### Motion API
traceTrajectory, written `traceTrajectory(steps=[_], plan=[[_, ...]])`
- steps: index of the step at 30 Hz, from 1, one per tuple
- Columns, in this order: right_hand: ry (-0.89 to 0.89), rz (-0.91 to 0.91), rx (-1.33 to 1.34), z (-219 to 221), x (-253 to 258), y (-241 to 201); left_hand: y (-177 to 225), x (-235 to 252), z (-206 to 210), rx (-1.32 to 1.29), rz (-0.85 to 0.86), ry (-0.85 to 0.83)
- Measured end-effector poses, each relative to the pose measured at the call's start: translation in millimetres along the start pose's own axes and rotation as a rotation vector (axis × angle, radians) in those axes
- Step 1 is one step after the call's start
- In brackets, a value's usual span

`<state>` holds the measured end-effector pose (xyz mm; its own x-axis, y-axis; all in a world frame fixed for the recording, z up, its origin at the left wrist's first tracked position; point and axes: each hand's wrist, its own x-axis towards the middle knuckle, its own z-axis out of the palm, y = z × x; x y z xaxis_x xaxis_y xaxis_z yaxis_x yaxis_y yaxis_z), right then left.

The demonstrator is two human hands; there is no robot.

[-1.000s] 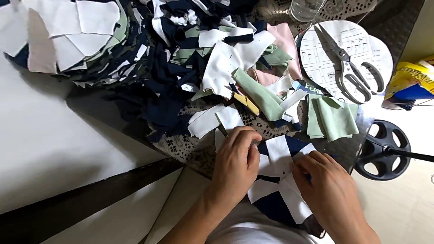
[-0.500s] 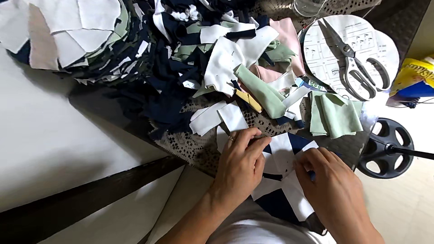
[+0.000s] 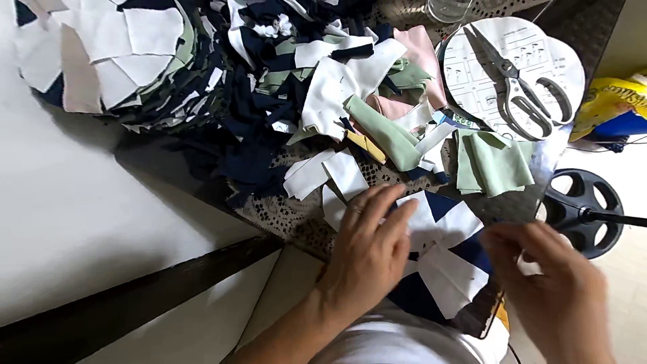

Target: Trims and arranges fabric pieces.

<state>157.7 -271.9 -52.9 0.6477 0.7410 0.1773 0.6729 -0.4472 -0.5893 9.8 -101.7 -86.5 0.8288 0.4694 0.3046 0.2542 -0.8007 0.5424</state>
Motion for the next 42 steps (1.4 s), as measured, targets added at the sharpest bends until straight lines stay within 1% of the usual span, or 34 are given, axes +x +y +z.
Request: traceTrajectory(steps=[2, 4, 8, 11, 14, 16, 21, 23, 25, 27, 28, 30, 32, 34, 35, 37, 39, 42], plan=[[0.077, 0.032, 0.020, -12.3, -6.4, 16.3, 14.1, -0.1, 8.3, 0.027, 0.121, -0.103], [0.110, 0.062, 0.029, -16.5, -15.7, 29.2, 25.5, -0.1, 19.1, 0.086, 0.218, -0.218], [0.122, 0.139, 0.067, -13.0, -38.8, 43.7, 30.3, -2.8, 41.3, 0.155, 0.323, -0.354], [0.138, 0.197, 0.116, -9.7, -51.9, 50.4, 28.3, -2.1, 46.8, 0.195, 0.345, -0.387], [0.169, 0.310, 0.233, -5.8, -61.2, 55.9, 35.0, -1.4, 50.6, 0.204, 0.343, -0.397], [0.159, 0.414, 0.358, -2.6, -67.1, 59.0, 44.8, -1.9, 59.1, 0.193, 0.344, -0.388], [0.034, 0.702, 0.805, 0.7, -75.9, 59.8, 67.6, -2.8, 76.8, 0.182, 0.339, -0.372], [-0.003, 0.748, 0.923, 2.2, -76.0, 55.5, 69.4, -2.8, 78.0, 0.183, 0.335, -0.385], [-0.005, 0.759, 0.985, 5.1, -75.1, 52.0, 69.8, -2.0, 76.1, 0.167, 0.323, -0.408], [0.024, 0.748, 1.009, 7.7, -73.8, 49.9, 69.2, 0.2, 68.7, 0.099, 0.290, -0.416], [0.038, 0.742, 1.016, 8.4, -73.0, 49.7, 66.8, 0.9, 62.8, 0.047, 0.268, -0.366], [0.051, 0.734, 1.024, 8.6, -72.6, 50.8, 56.4, 1.2, 44.8, -0.025, 0.205, -0.211], [0.062, 0.726, 1.032, 8.0, -73.2, 52.8, 41.6, -3.7, 20.6, -0.121, 0.102, -0.088], [0.057, 0.712, 1.028, 6.5, -73.2, 54.5, 27.7, -18.4, -1.8, -0.223, -0.009, -0.016], [0.048, 0.705, 1.022, 5.3, -73.7, 55.1, 22.6, -29.2, -10.4, -0.255, -0.065, -0.005], [0.029, 0.702, 0.999, 1.9, -75.9, 55.4, 18.3, -54.1, -22.1, -0.273, -0.204, -0.048], [0.011, 0.693, 0.989, -0.8, -79.2, 55.0, 19.0, -76.5, -25.9, -0.279, -0.356, -0.136], [-0.016, 0.689, 0.978, -0.5, -84.7, 54.1, 20.6, -94.7, -24.6, -0.351, -0.518, -0.277]])
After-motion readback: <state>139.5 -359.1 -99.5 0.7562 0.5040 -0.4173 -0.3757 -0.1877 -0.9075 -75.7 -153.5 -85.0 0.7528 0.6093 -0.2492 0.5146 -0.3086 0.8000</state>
